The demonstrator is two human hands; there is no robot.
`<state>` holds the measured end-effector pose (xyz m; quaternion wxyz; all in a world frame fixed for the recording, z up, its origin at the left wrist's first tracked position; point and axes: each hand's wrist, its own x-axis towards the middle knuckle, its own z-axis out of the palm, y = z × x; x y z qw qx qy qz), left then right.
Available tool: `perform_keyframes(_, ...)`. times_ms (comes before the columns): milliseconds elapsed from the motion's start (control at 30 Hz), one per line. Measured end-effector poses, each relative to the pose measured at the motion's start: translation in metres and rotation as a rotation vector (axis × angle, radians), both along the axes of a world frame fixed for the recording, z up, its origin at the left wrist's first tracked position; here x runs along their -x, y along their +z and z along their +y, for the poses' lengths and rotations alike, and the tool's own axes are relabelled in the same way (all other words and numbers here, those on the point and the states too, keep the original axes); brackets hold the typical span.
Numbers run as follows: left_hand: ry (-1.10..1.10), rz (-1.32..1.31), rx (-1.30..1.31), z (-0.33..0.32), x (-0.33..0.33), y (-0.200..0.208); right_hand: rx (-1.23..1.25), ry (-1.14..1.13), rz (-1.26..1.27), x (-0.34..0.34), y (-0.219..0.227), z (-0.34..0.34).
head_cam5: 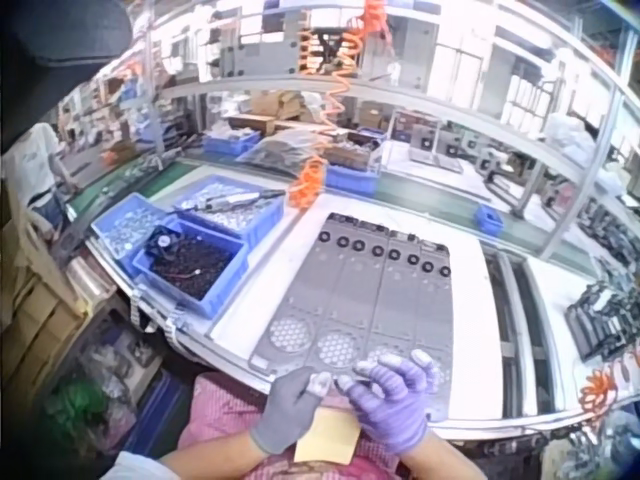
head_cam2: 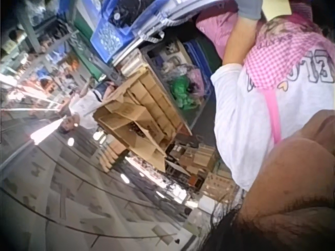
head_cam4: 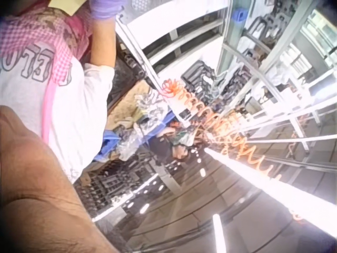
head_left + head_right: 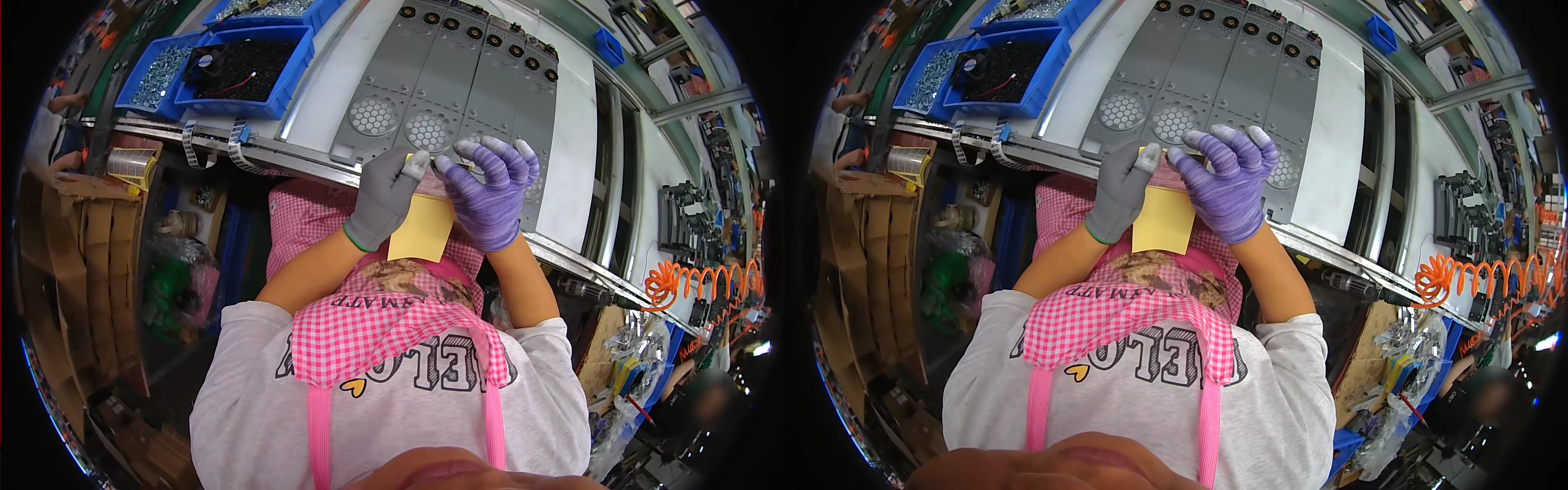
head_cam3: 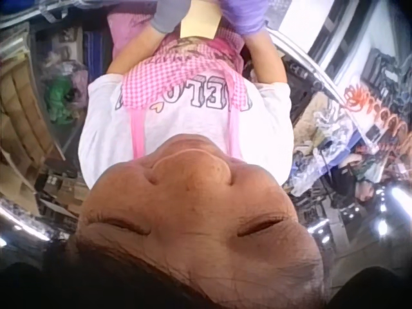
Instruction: Assembling and labeling electronic components for power supply units at a workstation.
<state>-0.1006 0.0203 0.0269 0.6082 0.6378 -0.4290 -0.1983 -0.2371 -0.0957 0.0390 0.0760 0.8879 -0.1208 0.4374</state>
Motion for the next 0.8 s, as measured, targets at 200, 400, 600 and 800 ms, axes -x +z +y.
perform_keyframes(200,0.002,0.087,0.004,0.002,-0.004,-0.003,-0.055,0.071,0.016,-0.008,0.002,-0.005)
perform_keyframes(400,-0.043,0.152,-0.020,0.001,-0.015,-0.012,-0.279,0.106,0.119,-0.017,0.018,-0.009)
perform_keyframes(600,-0.276,0.806,-0.241,-0.021,-0.042,-0.019,-0.502,0.158,0.243,-0.024,0.020,-0.016)
perform_keyframes(800,-0.687,0.900,-0.376,-0.017,-0.077,0.006,-0.133,0.148,0.241,-0.033,0.013,-0.010)
